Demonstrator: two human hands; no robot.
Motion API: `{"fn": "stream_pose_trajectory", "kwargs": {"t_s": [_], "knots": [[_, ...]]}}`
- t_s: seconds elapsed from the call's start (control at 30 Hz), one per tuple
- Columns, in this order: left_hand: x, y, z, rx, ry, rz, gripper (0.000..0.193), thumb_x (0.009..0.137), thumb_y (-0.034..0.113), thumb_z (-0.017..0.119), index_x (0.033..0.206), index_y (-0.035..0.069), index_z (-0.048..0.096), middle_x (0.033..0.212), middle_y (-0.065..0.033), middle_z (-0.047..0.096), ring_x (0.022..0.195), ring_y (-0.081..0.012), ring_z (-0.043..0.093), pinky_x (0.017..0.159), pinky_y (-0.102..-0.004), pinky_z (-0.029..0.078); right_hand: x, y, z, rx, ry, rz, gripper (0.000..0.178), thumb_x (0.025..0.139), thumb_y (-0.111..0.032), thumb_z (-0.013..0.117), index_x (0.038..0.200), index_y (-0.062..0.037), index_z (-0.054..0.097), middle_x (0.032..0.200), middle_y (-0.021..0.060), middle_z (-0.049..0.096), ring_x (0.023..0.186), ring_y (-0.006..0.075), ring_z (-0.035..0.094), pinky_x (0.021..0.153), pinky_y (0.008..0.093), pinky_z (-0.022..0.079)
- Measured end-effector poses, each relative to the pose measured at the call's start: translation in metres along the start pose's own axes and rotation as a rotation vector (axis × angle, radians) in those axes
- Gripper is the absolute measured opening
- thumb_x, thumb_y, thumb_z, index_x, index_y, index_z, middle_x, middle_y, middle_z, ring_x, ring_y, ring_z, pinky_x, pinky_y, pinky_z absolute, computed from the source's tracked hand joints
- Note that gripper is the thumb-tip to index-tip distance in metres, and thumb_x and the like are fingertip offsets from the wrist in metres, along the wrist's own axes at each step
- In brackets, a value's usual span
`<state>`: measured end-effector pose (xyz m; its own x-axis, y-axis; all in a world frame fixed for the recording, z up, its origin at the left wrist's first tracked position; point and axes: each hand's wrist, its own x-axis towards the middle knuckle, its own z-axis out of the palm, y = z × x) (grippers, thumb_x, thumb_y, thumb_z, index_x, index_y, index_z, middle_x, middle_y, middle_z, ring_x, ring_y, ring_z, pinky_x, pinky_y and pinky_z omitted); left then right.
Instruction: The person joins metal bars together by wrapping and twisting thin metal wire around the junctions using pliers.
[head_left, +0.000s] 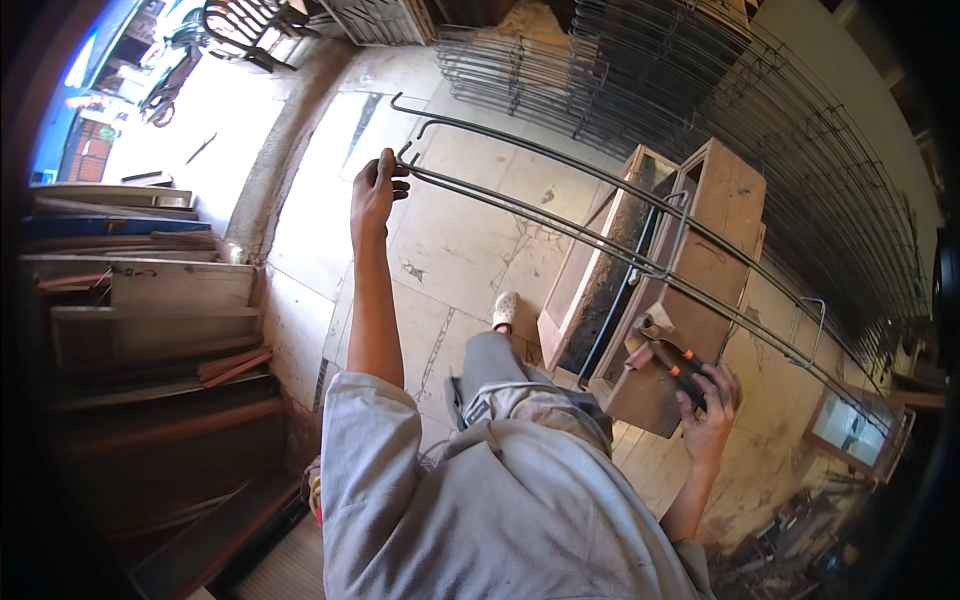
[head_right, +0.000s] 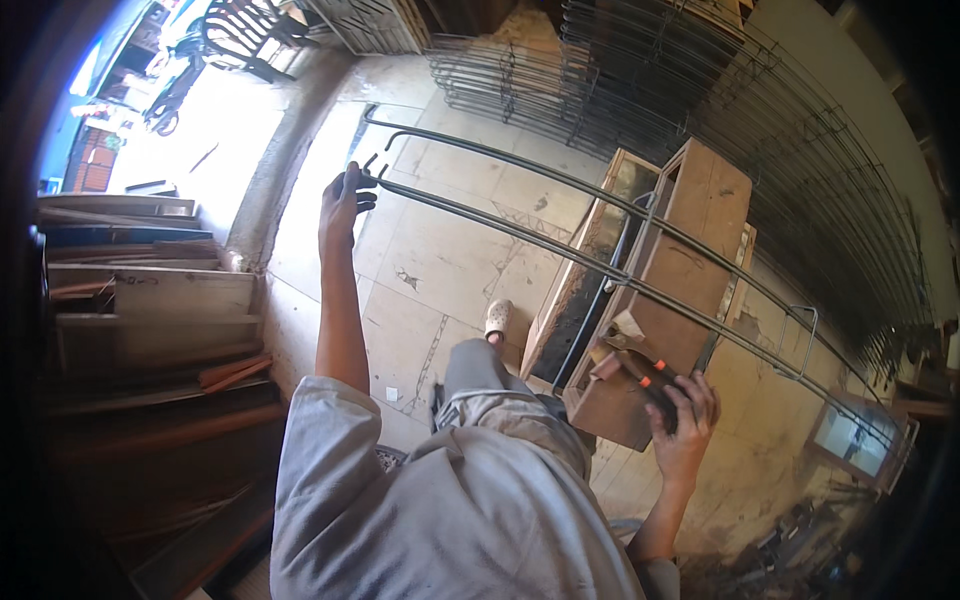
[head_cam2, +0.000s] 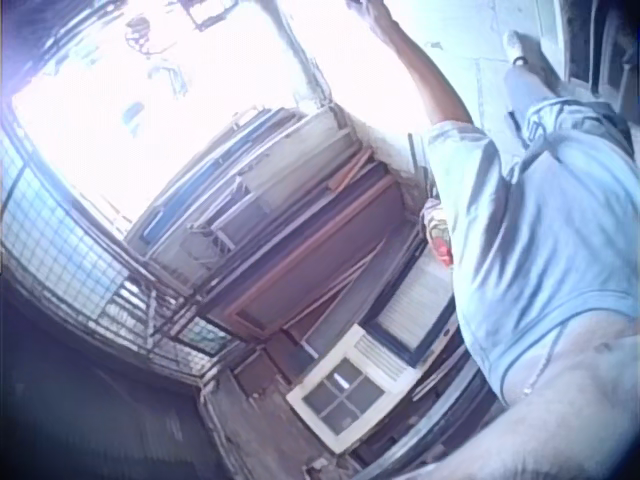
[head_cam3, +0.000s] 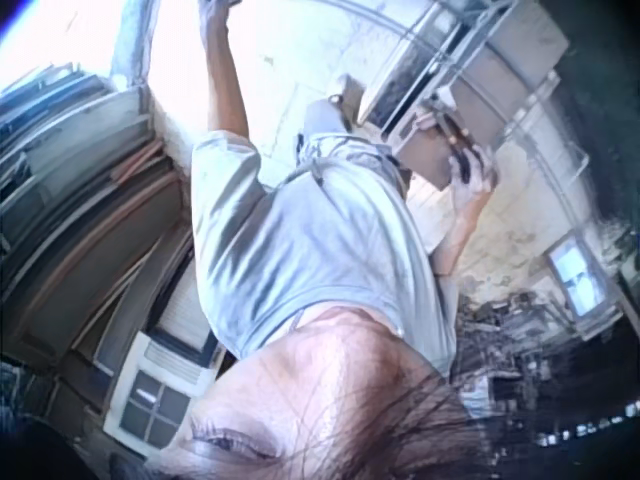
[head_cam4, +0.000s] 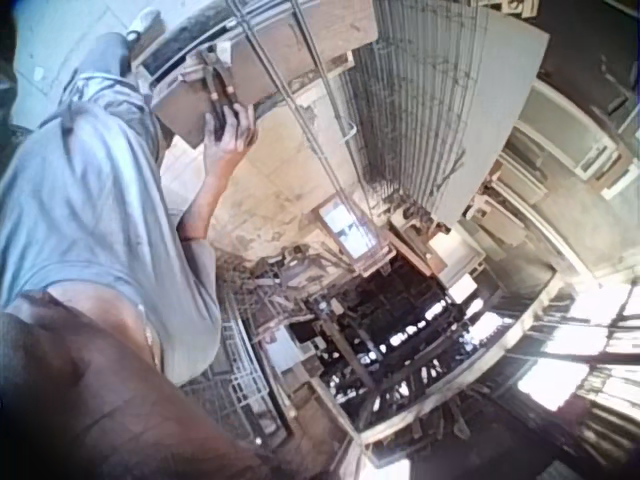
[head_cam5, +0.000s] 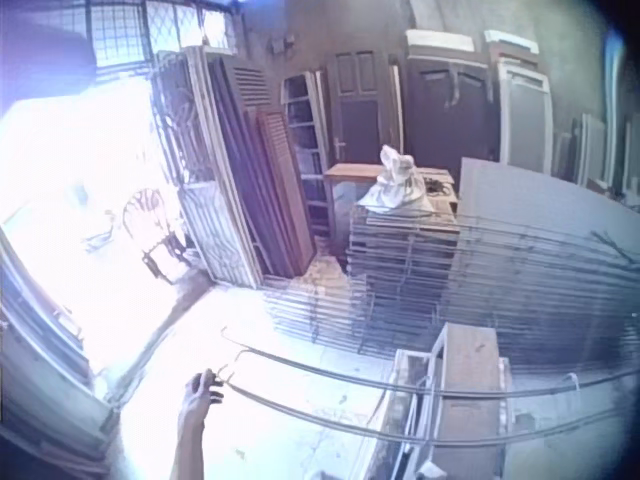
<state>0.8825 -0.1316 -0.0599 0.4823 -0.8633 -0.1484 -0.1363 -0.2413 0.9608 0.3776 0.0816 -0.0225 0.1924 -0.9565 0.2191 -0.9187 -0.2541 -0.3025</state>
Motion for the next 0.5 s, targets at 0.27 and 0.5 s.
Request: {"fn": "stream_pose_trajectory", "kwargs": {"t_s": [0.27, 0.5], "knots": [[0.032, -0.006, 0.015, -0.228, -0.282, -0.056, 0.034, 0.101, 0.034, 0.052, 0.080, 0.008, 0.053, 0.062, 0.0022, 0.044, 0.047, -0.0070, 0.040, 0.041, -0.0221, 0.030, 0.045, -0.061, 0.016, 0.073, 0.400, 0.366, 0.015, 0.085, -0.002, 0.068, 0.099, 0.0001, 0.066, 0.105, 0.0140, 0.063, 0.100, 0.0293, 0.062, 0.085, 0.0359, 0.050], [0.034, -0.005, 0.017, -0.229, -0.298, 0.058, 0.034, 0.102, 0.036, 0.051, 0.084, 0.008, 0.055, 0.063, 0.0011, 0.045, 0.049, -0.0065, 0.039, 0.043, -0.0211, 0.028, 0.101, -0.089, 0.048, 0.172, 0.441, 0.448, 0.015, 0.084, -0.005, 0.071, 0.098, -0.0023, 0.065, 0.102, 0.0110, 0.063, 0.082, 0.0224, 0.064, 0.074, 0.0343, 0.052]]}}
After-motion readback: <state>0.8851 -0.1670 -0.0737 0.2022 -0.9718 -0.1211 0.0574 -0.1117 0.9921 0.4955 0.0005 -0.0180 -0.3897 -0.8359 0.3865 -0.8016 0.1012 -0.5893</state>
